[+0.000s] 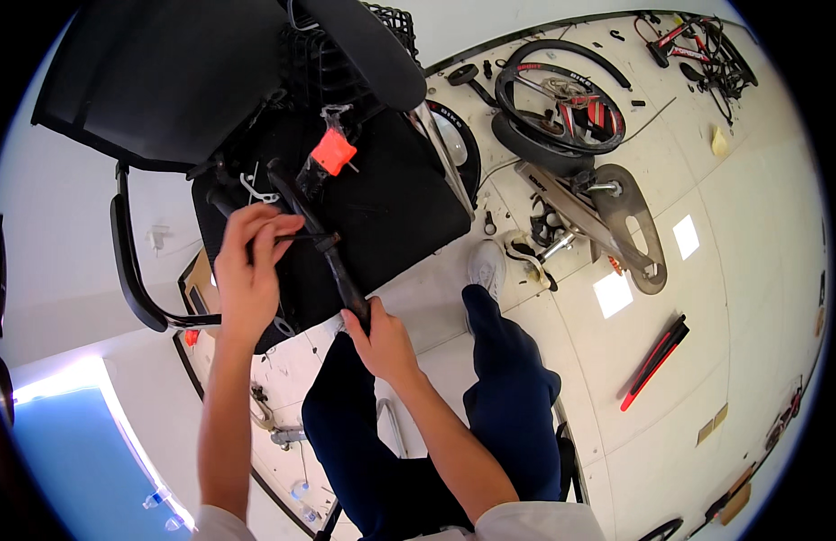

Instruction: The person assembles bicycle handlebar components on a chair. They attach a grip, tighten it with an Allen key, and then install a shifter onto the handlebar, securing it with the same tool.

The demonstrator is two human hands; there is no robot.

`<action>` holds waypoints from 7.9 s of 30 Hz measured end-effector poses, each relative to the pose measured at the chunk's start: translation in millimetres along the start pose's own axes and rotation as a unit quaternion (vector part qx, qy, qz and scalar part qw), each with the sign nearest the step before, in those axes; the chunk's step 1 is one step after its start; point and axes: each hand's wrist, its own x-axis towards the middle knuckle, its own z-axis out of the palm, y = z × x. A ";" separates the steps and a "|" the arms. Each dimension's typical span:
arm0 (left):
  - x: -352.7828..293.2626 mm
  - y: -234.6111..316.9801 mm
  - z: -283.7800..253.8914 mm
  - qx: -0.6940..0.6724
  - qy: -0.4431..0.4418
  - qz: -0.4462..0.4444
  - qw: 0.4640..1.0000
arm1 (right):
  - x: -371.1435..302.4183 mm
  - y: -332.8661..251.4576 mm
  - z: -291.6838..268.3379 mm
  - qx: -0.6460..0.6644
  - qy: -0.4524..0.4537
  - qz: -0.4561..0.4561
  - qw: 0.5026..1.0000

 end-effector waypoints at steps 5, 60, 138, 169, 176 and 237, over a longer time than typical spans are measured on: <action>-52.2 -20.6 -0.4 -0.254 0.134 -0.120 0.950 | 5.6 -23.3 1.4 -0.076 -0.027 -0.033 0.996; -20.7 -81.7 41.2 -0.411 0.048 -0.343 0.843 | 99.6 -97.5 -43.3 -0.433 -0.100 -0.321 0.837; -126.7 -107.0 82.3 -0.231 -0.003 -0.402 0.886 | 184.6 -129.6 -56.7 -0.634 -0.353 -0.538 0.428; -130.6 -122.9 16.9 -0.728 -0.245 -0.363 0.527 | 89.3 -102.4 -19.5 0.020 0.073 -0.243 0.967; -130.0 -133.1 48.7 -0.812 -0.282 -0.278 0.429 | 82.1 -64.9 -0.8 0.139 -0.115 0.007 0.984; 90.8 -53.1 -135.5 0.454 -0.218 0.420 0.754 | 70.6 -96.3 0.4 0.189 -0.302 0.133 0.925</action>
